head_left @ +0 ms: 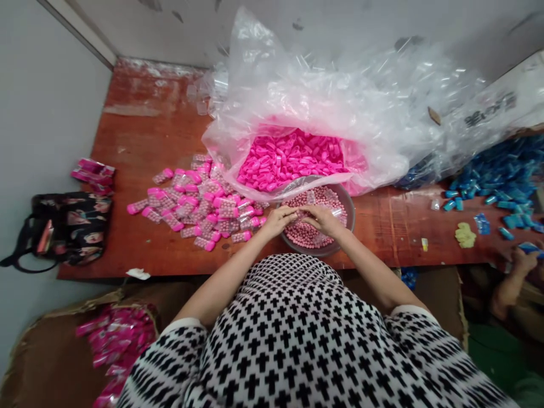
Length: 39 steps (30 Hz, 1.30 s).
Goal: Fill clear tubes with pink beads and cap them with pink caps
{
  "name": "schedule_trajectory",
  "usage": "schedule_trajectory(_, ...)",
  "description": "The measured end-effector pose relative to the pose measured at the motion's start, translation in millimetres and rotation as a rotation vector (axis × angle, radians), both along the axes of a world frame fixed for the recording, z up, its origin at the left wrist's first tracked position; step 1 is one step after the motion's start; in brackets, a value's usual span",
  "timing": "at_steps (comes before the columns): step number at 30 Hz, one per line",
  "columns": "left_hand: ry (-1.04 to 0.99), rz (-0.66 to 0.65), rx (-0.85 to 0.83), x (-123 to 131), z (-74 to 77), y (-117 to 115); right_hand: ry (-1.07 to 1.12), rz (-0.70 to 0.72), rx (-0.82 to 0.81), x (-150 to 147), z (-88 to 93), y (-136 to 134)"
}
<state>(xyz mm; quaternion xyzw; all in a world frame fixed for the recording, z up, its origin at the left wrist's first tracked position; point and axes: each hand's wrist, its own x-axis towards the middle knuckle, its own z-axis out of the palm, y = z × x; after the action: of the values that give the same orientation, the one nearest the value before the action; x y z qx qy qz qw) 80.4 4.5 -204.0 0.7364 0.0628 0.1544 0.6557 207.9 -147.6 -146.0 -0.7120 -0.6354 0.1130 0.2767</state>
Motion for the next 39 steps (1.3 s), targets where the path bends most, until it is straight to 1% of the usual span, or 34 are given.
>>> schedule_trajectory(2, 0.0, -0.002, -0.018, -0.4, -2.0, 2.5, -0.025, -0.017, 0.026, -3.2, -4.4, -1.4)
schedule_trajectory(4, 0.002, -0.033, 0.001, -0.8, -4.3, 4.9, -0.019, -0.028, 0.014, -5.3, -6.3, -2.9)
schedule_trajectory(6, 0.003, -0.077, 0.044, -0.7, -6.6, 6.4, 0.004, -0.017, -0.051, -5.4, -5.3, -4.0)
schedule_trajectory(8, 0.001, -0.089, 0.082, 0.5, -8.6, 6.2, 0.021, 0.006, -0.15, -3.9, -3.2, -4.5)
schedule_trajectory(11, 0.006, -0.068, 0.14, 3.8, -10.1, 3.1, 0.027, 0.018, -0.258, -0.4, -1.4, -5.7)
schedule_trajectory(14, 0.012, -0.038, 0.205, 5.8, -9.7, 2.0, 0.003, -0.018, -0.344, 4.3, 0.4, -9.3)
schedule_trajectory(16, 0.016, 0.003, 0.218, 5.0, -9.1, 4.7, -0.068, -0.039, -0.446, 10.4, 4.9, -10.7)
schedule_trajectory(18, 0.016, 0.046, 0.184, 2.6, -8.7, 8.4, -0.165, -0.075, -0.514, 21.2, 13.1, -6.5)
schedule_trajectory(19, 0.013, 0.062, 0.147, 1.1, -8.5, 9.8, -0.21, -0.115, -0.51, 28.6, 18.4, -0.8)
schedule_trajectory(21, 0.011, 0.081, 0.014, -1.8, -7.4, 10.1, -0.289, -0.238, -0.427, 46.5, 29.7, 19.7)
schedule_trajectory(23, 0.03, 0.081, -0.21, -4.4, -4.6, 7.3, -0.37, -0.365, -0.309, 66.2, 40.1, 51.3)
schedule_trajectory(25, 0.063, 0.07, -0.437, -6.4, 0.2, 3.5, -0.461, -0.395, -0.276, 84.2, 47.2, 88.6)
schedule_trajectory(27, 0.082, 0.064, -0.561, -8.2, 6.2, 1.3, -0.556, -0.378, -0.366, 97.6, 50.4, 124.4)
schedule_trajectory(29, 0.076, 0.077, -0.578, -9.7, 11.5, 1.9, -0.639, -0.355, -0.509, 105.3, 50.0, 152.1)
schedule_trajectory(32, 0.042, 0.135, -0.523, -10.9, 14.4, 6.6, -0.72, -0.321, -0.662, 109.4, 47.0, 173.7)
schedule_trajectory(34, 0.02, 0.178, -0.471, -10.0, 13.1, 10.0, -0.746, -0.296, -0.702, 110.3, 47.5, 176.4)
schedule_trajectory(36, 0.015, 0.209, -0.444, -7.5, 10.9, 12.5, -0.748, -0.295, -0.732, 111.5, 52.1, 172.4)
schedule_trajectory(39, 0.019, 0.262, -0.431, -1.7, 9.2, 15.0, -0.722, -0.381, -0.72, 114.1, 65.9, 154.8)
